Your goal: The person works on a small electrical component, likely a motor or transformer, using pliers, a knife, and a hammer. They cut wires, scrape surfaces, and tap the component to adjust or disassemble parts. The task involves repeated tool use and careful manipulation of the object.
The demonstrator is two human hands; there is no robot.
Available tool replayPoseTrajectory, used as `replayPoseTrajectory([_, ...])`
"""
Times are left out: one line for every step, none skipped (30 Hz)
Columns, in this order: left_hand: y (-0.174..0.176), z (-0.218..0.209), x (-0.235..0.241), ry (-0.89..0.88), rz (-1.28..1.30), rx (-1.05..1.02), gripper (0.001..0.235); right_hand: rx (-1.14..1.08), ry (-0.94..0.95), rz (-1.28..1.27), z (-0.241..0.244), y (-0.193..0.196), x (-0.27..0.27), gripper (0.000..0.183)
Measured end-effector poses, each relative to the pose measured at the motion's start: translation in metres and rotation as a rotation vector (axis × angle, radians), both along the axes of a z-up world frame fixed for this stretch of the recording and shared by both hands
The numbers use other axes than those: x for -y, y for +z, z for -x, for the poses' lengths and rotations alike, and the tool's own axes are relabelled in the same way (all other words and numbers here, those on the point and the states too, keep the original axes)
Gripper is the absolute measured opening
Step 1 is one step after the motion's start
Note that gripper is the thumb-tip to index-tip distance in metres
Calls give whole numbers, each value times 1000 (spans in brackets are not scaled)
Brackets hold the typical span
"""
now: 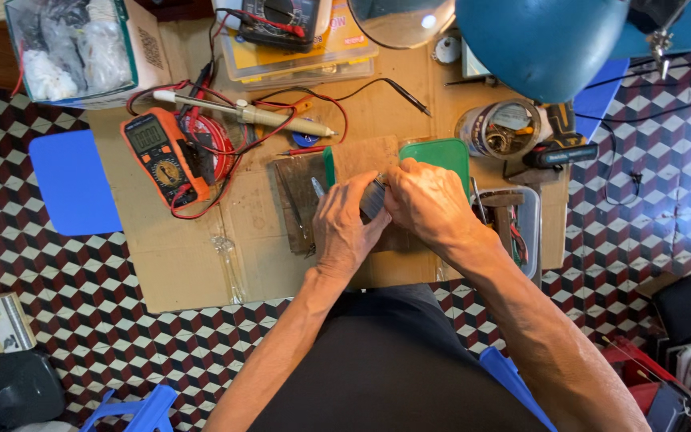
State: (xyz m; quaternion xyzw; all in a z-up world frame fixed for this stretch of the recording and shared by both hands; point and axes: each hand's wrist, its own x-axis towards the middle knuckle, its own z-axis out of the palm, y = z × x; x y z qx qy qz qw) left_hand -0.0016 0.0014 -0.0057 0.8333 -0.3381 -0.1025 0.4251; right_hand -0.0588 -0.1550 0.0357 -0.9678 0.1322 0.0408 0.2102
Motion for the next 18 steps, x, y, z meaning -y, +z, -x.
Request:
replayPoseTrajectory([1,0,1,-8,-10,-19,54,15,-28,10,8,8,2,15])
replayPoseTrajectory([2,-1,2,-12,-24,-32,53,36,-52,18,15,15,5,14])
replayPoseTrajectory([4,-2,3,-17,-37,-46,52,77,-113,-46,27,25,9,12])
replayPoseTrajectory([6,-4,2,-35,-31,-65,52,118,-170,-112,45,38,14,13])
replayPoseTrajectory([7,-6,1,-53,-25,-85,52,104,-293,-133,64,49,18,14])
replayPoseTrajectory([8,-8,-1,-68,-20,-101,51,92,-413,-154,81,57,20,17])
replayPoseTrajectory([8,-13,-6,-72,18,-160,53,-17,-642,-243,97,61,20,20])
replayPoseTrajectory([7,-21,-16,-66,47,-209,55,-127,-858,-347,111,59,19,23])
replayPoseTrajectory([5,-31,-28,-60,77,-257,58,-152,-949,-379,125,57,17,25])
replayPoseTrajectory([0,-44,-43,59,112,-328,50,-179,-1030,-418,135,51,10,26])
replayPoseTrajectory([-7,-55,-59,178,151,-397,43,-213,-1063,-461,142,39,0,29])
replayPoseTrajectory([-16,-65,-77,282,186,-382,36,-245,-1102,-488,152,26,-9,33])
replayPoseTrajectory([-26,-74,-97,385,223,-365,32,-356,-1073,-447,160,11,-21,32])
replayPoseTrajectory([-39,-82,-113,446,74,-395,33,-464,-1049,-400,168,-4,-33,32])
replayPoseTrajectory([-54,-85,-127,506,-76,-425,36,-406,-993,-427,175,-17,-44,29])
replayPoseTrajectory([-72,-81,-134,454,-296,-437,40,-349,-941,-452,181,-31,-57,29])
replayPoseTrajectory([-92,-74,-141,399,-515,-445,45,-293,-887,-476,186,-43,-68,32])
replayPoseTrajectory([-112,-61,-145,348,-535,-425,41,-229,-815,-482,192,-51,-79,35])
